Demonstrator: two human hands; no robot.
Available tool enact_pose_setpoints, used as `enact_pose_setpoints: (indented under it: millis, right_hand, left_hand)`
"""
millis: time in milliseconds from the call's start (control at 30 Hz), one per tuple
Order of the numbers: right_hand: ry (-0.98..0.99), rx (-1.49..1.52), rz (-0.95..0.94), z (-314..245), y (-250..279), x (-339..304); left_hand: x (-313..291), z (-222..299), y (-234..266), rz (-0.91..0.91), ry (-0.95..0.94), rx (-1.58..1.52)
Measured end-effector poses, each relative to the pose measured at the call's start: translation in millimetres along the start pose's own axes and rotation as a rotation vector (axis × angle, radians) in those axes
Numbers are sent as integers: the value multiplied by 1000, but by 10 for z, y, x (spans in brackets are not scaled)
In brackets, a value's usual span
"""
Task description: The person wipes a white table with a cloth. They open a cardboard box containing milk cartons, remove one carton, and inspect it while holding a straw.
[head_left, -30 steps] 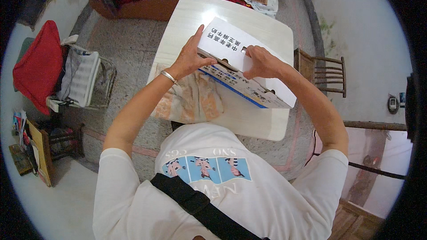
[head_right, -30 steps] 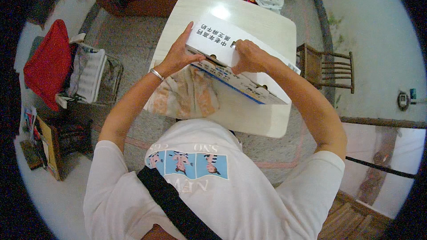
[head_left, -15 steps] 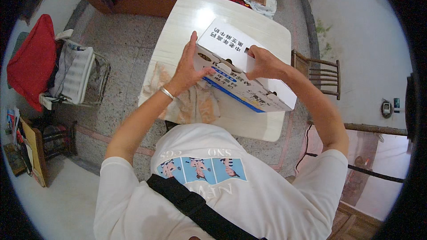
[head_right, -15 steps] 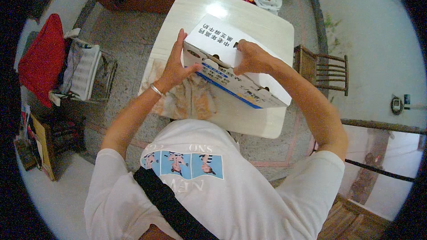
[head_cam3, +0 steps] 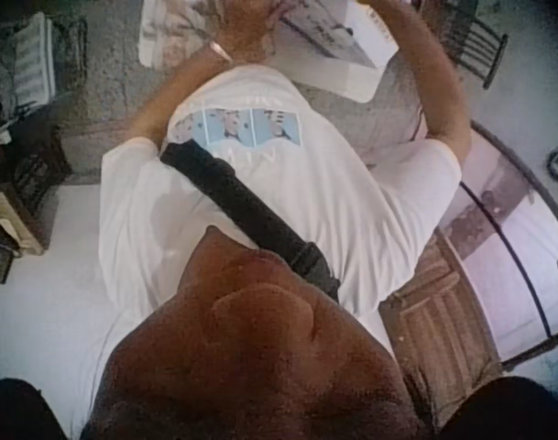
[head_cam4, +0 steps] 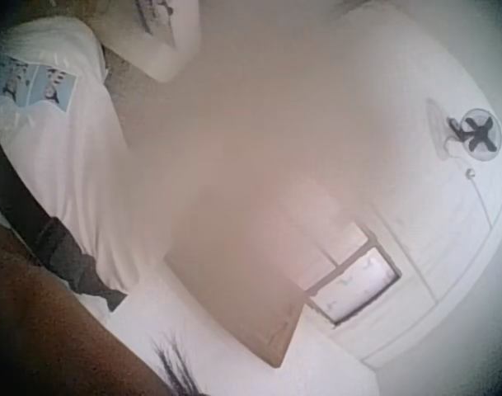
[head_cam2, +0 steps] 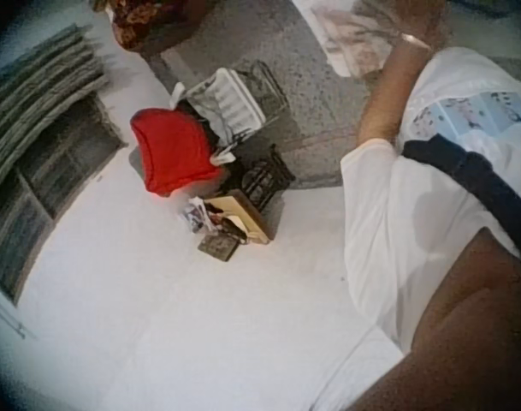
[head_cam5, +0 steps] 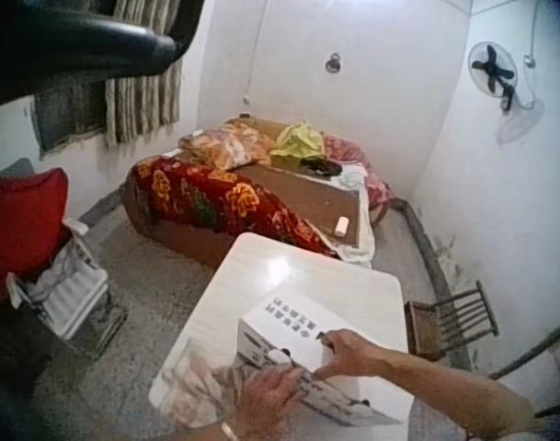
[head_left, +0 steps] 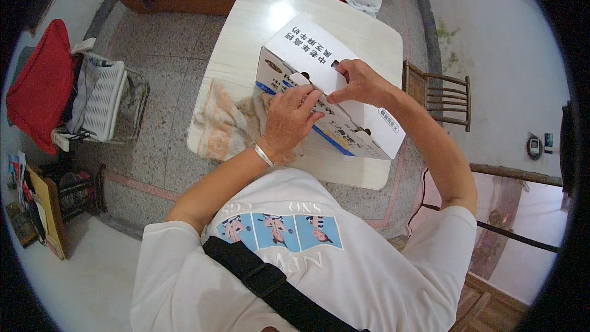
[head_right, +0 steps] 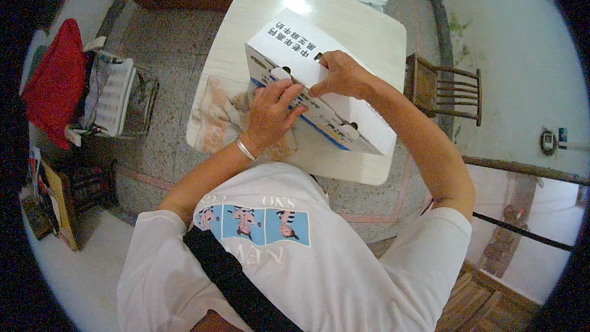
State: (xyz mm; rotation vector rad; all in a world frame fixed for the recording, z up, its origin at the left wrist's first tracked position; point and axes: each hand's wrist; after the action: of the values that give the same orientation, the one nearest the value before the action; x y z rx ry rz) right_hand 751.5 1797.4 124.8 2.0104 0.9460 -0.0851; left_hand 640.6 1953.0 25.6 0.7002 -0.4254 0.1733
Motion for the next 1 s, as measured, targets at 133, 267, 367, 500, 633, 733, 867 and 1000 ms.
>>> enact_pose_setpoints:
  millis: [133,267,367,500,633,733,867,1000]
  right_hand:
    - [-10,59,-19,91,-23,27]
    - [-58,12,20,46,-52,39]
    - [-30,-15,21,53,-71,27]
    - [-68,53,30,22,-66,7]
    - [-77,37,72,9,-131,2]
    - [-76,94,71,-7,-155,5]
    - [-100,125,93,1,-164,20]
    - [-86,125,87,2,-179,37]
  left_hand:
    - [100,76,42,-30,-32,48]
    - [100,-31,-53,-190,33,69]
    - [108,-112,-91,-159,0,71]
    - [88,-90,-29,-152,-19,163]
    - [58,24,101,-216,41,264]
    - [140,106,128,-334,143,332]
    - [156,71,149,-266,127,189]
    - [165,-69,141,-286,130,-63]
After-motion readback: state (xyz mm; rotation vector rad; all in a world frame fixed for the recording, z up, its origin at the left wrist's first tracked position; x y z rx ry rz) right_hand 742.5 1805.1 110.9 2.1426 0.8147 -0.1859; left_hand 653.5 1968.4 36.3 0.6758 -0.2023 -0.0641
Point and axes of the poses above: each hand's wrist, its own x-axis towards the middle knuckle, its own y-axis out of the back of the hand, z = x × y, and after that the axes turned 9 degrees about y, right-handed
